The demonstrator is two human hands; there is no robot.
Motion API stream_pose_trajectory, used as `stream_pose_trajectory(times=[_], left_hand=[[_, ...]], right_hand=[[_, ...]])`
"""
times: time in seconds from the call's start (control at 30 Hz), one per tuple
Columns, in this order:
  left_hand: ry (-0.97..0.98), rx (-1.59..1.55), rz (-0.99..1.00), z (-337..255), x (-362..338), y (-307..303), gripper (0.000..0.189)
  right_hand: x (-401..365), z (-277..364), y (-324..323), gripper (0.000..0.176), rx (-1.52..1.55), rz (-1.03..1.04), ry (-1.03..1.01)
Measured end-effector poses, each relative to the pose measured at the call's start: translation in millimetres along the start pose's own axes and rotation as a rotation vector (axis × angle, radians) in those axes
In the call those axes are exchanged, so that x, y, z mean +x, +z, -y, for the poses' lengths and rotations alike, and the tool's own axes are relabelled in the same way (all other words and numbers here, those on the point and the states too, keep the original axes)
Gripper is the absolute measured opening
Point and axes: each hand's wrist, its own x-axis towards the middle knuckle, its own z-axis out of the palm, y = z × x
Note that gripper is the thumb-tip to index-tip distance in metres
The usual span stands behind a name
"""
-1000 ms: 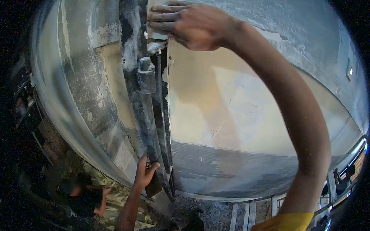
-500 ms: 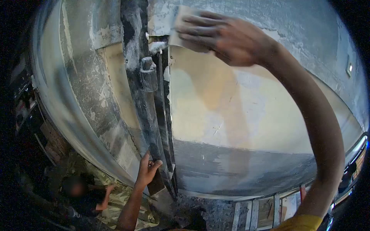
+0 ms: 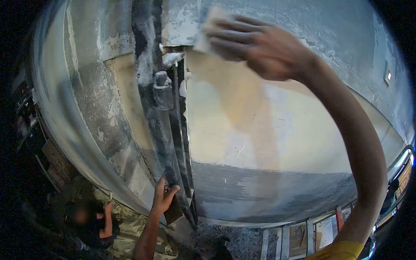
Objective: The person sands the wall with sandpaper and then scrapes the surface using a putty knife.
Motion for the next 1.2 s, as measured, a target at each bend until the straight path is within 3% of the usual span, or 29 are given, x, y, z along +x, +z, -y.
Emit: stream_pose_trajectory(times=[0.07,0.13,0.17,0.27,0.3,0.37,0.43,0.5,0.6,0.63,0.7,0.77,0.83,0.9,0.93,0.97,1.0,1.07,1.2], left_hand=[[-0.085,0.014,-0.009,7.6,-1.0,-2.0,0.063],[0.029,0.005,-0.04,4.3,-2.1,1.3,0.065],[0.032,0.003,-0.035,5.6,-2.2,0.9,0.065],[-0.017,-0.051,0.012,-6.7,-1.0,-0.1,0.067],[-0.048,0.023,0.026,-9.3,0.3,-2.8,0.069],[-0.086,0.102,0.048,-8.9,-4.1,-4.5,0.071],[-0.178,0.228,0.004,-6.9,-5.1,-5.3,0.076],[-0.12,0.229,-0.007,-3.7,-4.0,-4.7,0.076],[-0.075,0.236,-0.028,17.6,-6.1,-5.7,0.072],[-0.095,0.231,-0.031,24.3,-7.4,-7.3,0.069],[-0.118,0.185,0.006,9.0,-2.2,-6.3,0.067],[-0.184,-0.015,0.019,-27.2,-2.6,0.2,0.063],[-0.258,0.004,0.049,-38.3,-0.8,-1.0,0.065],[-0.336,0.022,0.059,-23.3,-4.7,-3.9,0.068],[-0.27,0.149,0.013,5.3,-8.0,-4.9,0.071],[-0.204,0.276,-0.036,21.0,-10.0,-8.2,0.075],[-0.207,0.275,-0.051,18.8,-9.0,-7.5,0.075],[-0.271,0.251,-0.074,9.7,-10.1,-3.1,0.08],[-0.201,0.247,-0.077,14.2,-9.3,-4.5,0.074]], right_hand=[[-16.4,-9.4,-13.4,0.06,0.102,0.038,0.085],[-18.1,-5.2,-7.0,0.063,0.032,-0.098,0.339],[-3.2,5.7,4.5,0.067,0.137,-0.229,0.349],[68.0,32.8,14.0,0.059,0.216,-0.204,0.374],[54.7,30.7,16.6,0.059,0.203,-0.191,0.389],[25.6,29.0,21.8,0.056,-0.118,-0.333,0.544],[-58.9,1.4,29.5,0.067,0.15,-0.443,0.804],[-132.2,-13.1,36.7,0.063,0.134,-0.542,1.024],[-58.9,27.1,48.7,0.071,-0.073,-0.509,1.005],[-13.4,49.0,44.0,0.081,0.097,-0.556,0.966],[58.9,83.2,40.0,0.079,0.249,-0.521,0.753],[62.0,86.1,42.9,0.076,0.273,-0.527,0.659],[29.9,74.8,46.4,0.07,0.066,-0.462,0.704],[-29.7,62.5,44.3,0.066,0.089,-0.4,0.876],[-62.0,56.1,55.0,0.064,-0.1,-0.376,0.939],[-90.1,56.0,59.6,0.064,-0.075,-0.332,1.136],[-97.9,54.5,50.9,0.064,-0.083,-0.485,1.269],[-78.4,58.9,62.1,0.064,-0.074,-0.572,1.3],[51.4,84.5,55.2,0.073,0.272,-0.527,0.785]])
